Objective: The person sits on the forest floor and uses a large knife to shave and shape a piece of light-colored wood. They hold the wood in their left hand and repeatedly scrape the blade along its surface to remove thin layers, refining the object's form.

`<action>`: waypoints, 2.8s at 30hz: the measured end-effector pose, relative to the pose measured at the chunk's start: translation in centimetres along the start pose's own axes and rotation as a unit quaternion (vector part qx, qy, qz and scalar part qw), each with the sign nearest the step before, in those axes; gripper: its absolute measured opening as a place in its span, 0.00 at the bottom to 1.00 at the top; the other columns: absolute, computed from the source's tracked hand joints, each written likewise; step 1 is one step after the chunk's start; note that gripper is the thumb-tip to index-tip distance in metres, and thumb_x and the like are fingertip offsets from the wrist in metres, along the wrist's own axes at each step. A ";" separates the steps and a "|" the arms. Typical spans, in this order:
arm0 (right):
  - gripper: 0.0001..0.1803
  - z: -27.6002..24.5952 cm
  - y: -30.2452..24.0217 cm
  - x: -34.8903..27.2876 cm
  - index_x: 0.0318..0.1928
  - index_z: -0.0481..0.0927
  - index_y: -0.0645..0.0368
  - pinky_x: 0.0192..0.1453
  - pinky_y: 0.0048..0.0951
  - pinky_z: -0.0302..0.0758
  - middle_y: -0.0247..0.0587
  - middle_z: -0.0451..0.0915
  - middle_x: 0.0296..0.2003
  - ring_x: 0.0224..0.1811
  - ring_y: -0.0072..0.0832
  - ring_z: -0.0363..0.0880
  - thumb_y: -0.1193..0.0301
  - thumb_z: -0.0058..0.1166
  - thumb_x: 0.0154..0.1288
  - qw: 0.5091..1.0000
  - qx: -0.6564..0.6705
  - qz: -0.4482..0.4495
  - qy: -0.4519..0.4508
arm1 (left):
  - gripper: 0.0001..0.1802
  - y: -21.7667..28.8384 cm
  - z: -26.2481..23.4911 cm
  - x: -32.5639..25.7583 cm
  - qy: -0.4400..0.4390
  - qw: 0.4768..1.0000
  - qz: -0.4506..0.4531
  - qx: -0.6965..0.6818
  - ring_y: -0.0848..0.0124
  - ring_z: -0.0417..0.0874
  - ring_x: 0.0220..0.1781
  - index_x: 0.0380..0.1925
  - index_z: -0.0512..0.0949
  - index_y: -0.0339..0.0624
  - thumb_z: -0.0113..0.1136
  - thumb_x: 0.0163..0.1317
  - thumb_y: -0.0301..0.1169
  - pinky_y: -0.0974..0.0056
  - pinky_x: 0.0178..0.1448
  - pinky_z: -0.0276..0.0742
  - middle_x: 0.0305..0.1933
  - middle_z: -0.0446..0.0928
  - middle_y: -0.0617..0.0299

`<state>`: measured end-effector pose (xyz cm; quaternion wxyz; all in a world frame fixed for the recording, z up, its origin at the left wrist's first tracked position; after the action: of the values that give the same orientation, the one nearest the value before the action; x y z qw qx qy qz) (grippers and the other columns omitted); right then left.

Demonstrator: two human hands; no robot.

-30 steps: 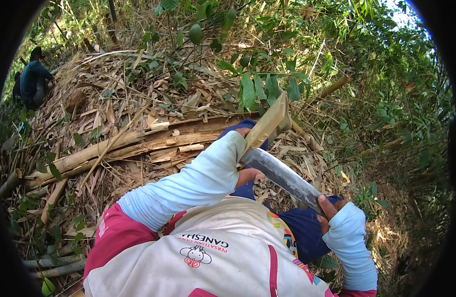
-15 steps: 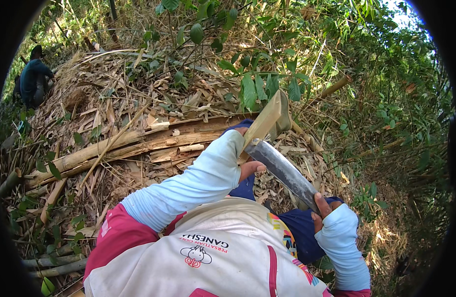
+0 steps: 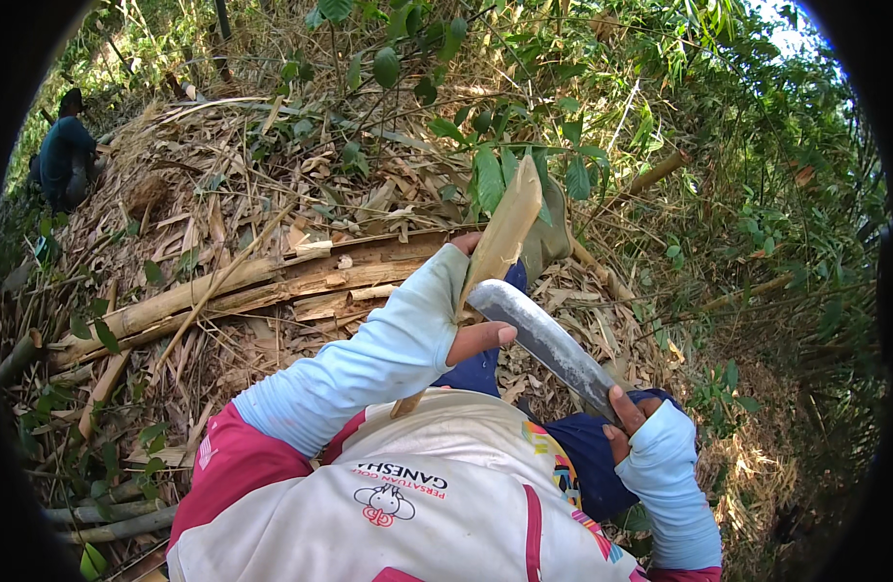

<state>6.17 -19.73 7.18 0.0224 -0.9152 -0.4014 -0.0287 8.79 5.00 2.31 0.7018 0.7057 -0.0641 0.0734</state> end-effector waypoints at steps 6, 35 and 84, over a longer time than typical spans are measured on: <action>0.35 -0.3 0.3 0.0 0.61 0.73 0.43 0.20 0.38 0.62 0.38 0.69 0.19 0.18 0.34 0.67 0.67 0.67 0.49 1.000 -0.002 0.011 -0.013 | 0.43 -0.2 0.3 0.1 -0.045 0.999 -0.009 0.023 0.66 0.73 0.55 0.63 0.58 0.34 0.72 0.51 0.35 0.63 0.60 0.69 0.52 0.73 0.53; 0.36 0.4 1.3 0.7 0.62 0.72 0.47 0.25 0.40 0.70 0.43 0.74 0.23 0.21 0.39 0.74 0.73 0.66 0.48 0.998 -0.036 0.045 -0.024 | 0.29 -3.7 1.0 0.2 0.032 0.999 -0.021 -0.028 0.69 0.76 0.47 0.56 0.68 0.39 0.68 0.58 0.37 0.66 0.53 0.70 0.44 0.77 0.55; 0.36 2.5 1.2 0.5 0.62 0.72 0.47 0.21 0.39 0.64 0.40 0.69 0.19 0.18 0.36 0.68 0.70 0.67 0.49 0.994 -0.069 0.041 -0.075 | 0.30 -6.4 1.0 -0.7 0.025 0.990 -0.050 0.130 0.65 0.77 0.37 0.44 0.73 0.35 0.73 0.51 0.46 0.61 0.42 0.72 0.34 0.76 0.54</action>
<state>7.48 -19.97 4.74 -0.0696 -0.9298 -0.3613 0.0129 9.33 3.99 -4.11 0.6085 0.7910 -0.0006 0.0636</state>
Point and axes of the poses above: each hand's wrist, its own x-axis towards the middle knuckle, its own z-axis out of the palm, y = z × x, the point moved 10 cm from there along x, towards the middle knuckle
